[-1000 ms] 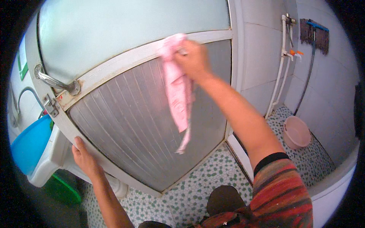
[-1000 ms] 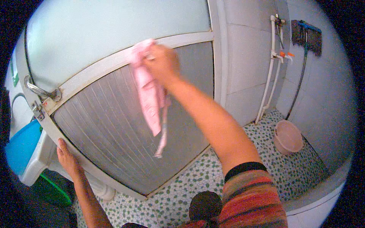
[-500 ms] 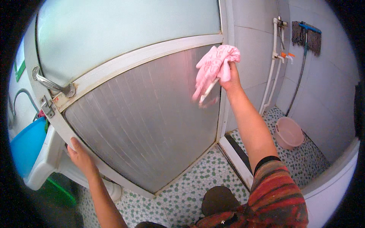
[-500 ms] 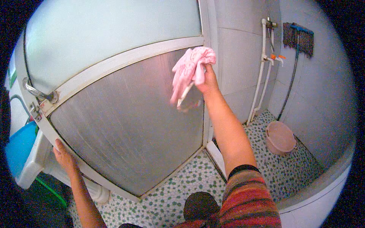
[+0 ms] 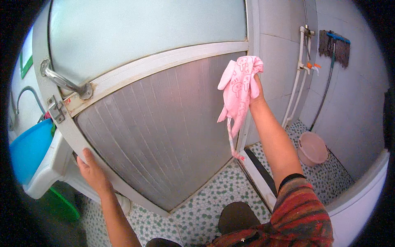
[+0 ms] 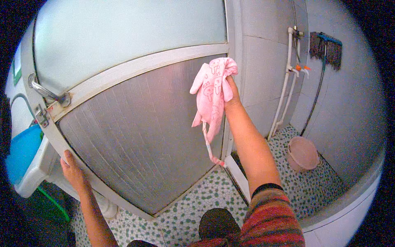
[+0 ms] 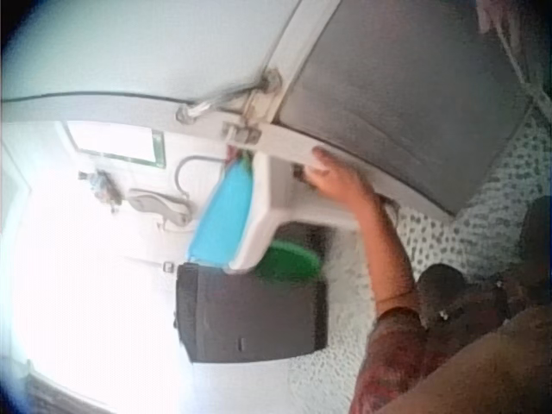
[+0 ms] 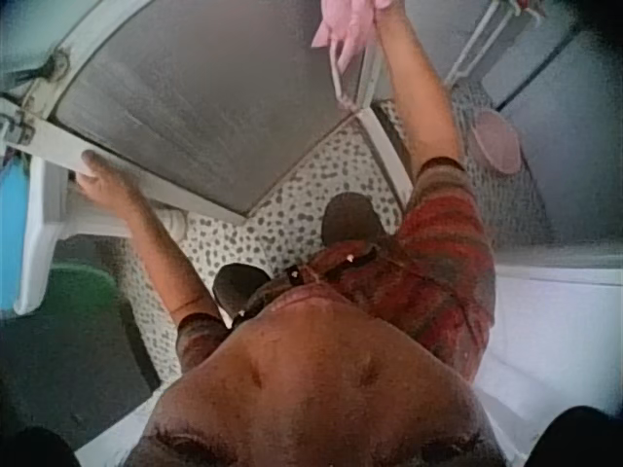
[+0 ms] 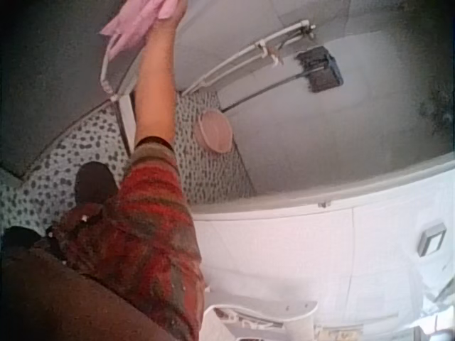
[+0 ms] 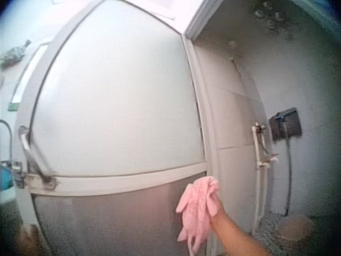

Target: The person wipes a metal door with a pink cloth, removes a protective film strip from the door frame, and continues wiping the surface. The person then rinses the cloth in a blue basin at the sink.

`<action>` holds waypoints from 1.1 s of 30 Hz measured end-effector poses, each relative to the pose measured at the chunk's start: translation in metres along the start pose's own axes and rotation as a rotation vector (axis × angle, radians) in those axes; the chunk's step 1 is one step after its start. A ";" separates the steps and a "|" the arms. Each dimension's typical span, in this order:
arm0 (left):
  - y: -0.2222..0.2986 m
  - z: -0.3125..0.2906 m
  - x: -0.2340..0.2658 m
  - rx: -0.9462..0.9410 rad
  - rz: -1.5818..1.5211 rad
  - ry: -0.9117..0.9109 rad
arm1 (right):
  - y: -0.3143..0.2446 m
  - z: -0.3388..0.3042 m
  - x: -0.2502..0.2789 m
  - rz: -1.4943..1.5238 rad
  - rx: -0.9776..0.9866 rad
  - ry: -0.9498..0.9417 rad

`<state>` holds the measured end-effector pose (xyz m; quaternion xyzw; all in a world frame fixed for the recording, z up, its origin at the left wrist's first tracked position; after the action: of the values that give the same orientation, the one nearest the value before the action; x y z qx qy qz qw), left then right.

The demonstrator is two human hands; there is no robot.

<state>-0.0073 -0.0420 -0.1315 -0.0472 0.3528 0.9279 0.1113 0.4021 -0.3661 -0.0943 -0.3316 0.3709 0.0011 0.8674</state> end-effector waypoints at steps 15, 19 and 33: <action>0.017 -0.008 0.003 -0.083 -0.026 0.029 | 0.000 0.039 -0.085 -1.078 0.549 0.547; 0.015 -0.008 0.003 -0.103 0.035 0.051 | 0.069 0.013 -0.174 -1.305 0.755 0.172; -0.003 0.001 0.012 0.012 -0.008 -0.021 | 0.129 -0.028 -0.266 -1.392 1.106 -0.186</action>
<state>-0.0178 -0.0372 -0.1350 -0.0381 0.3569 0.9257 0.1191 0.1590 -0.2169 -0.0109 -0.0144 -0.0388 -0.6778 0.7341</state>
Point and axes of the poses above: each hand's wrist, its own z-axis towards the middle knuckle, its own x-axis out of the back of the hand, y = z × x, the point moved 4 cm from there along z, towards the middle knuckle, and after that the axes turned 13 degrees about -x, right-handed, at the moved point
